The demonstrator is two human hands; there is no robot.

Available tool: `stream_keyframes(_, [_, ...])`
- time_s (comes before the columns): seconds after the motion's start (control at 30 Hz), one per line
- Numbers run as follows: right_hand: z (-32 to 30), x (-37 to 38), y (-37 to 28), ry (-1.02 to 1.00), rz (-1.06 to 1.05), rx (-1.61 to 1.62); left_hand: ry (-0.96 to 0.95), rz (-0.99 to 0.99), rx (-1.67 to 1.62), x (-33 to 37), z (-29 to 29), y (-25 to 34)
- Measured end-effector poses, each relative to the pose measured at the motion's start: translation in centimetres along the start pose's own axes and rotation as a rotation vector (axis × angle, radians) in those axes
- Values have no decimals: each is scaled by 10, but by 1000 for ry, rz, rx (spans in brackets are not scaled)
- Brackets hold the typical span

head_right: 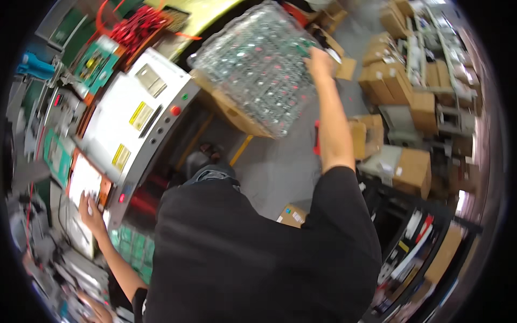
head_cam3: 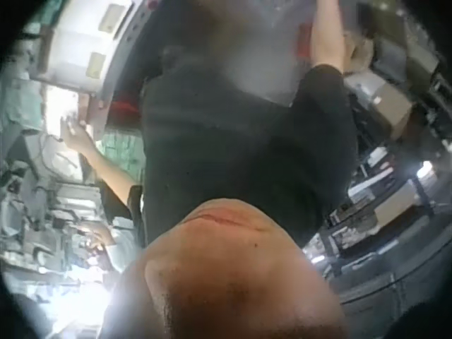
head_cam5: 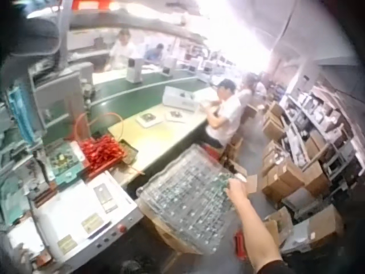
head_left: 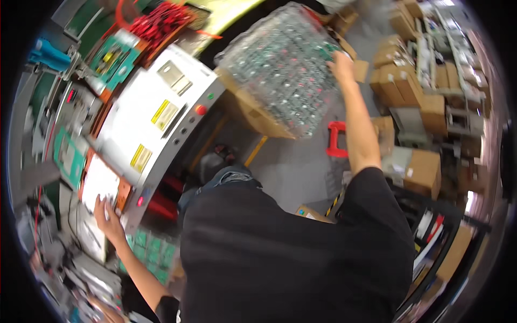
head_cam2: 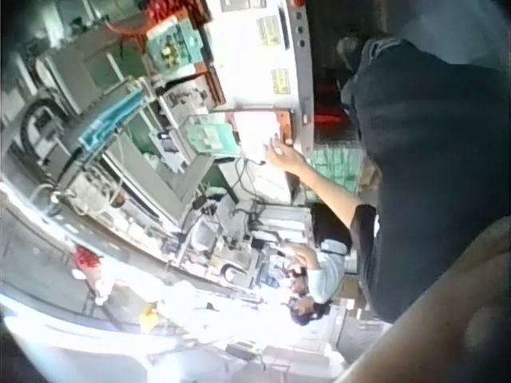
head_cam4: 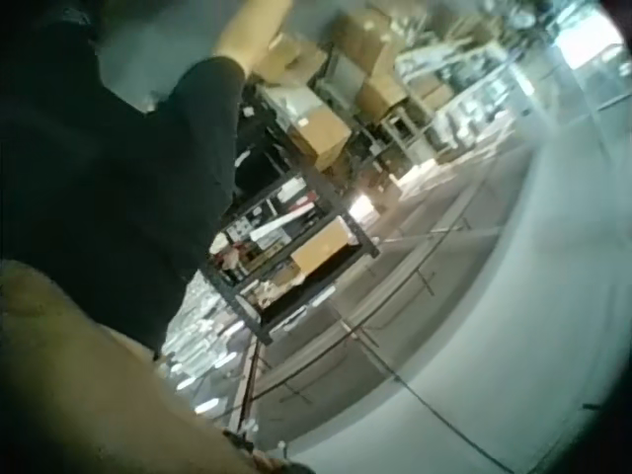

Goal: Assembling electronic components and testing circuit boards at an industrial workstation.

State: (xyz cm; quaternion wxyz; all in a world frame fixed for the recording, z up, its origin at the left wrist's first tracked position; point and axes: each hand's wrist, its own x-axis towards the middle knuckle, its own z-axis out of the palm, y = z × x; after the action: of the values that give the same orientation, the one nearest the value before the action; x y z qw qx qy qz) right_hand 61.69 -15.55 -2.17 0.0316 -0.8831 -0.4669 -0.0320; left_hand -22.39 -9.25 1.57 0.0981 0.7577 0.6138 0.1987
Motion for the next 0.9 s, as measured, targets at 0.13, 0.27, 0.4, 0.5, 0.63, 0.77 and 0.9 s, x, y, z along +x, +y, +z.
stream_keyframes(0.13, [11, 26, 84, 108, -70, 329, 66, -265, -308, -22, 20, 38])
stream_keyframes(0.27, [-5, 69, 139, 61, -56, 618, 199, -228, -222, -6, 6, 97])
stream_keyframes(0.4, [-87, 17, -133, -29, -170, 1143, 296, -247, -250, 3, -2, 145])
stream_keyframes(0.5, [-109, -67, -314, -553, -290, 1113, 250, -58, -379, 28, -8, 174])
stream_keyframes(0.63, [-88, -118, -474, -1073, -723, 1310, 155, 66, -463, 54, -7, 165])
stream_keyframes(0.77, [-67, -118, -531, -1109, -807, 1198, 244, -121, -388, 62, 13, 107])
stream_keyframes(0.9, [-56, -121, -522, -714, -1152, 834, 177, -147, -465, 55, 37, 94])
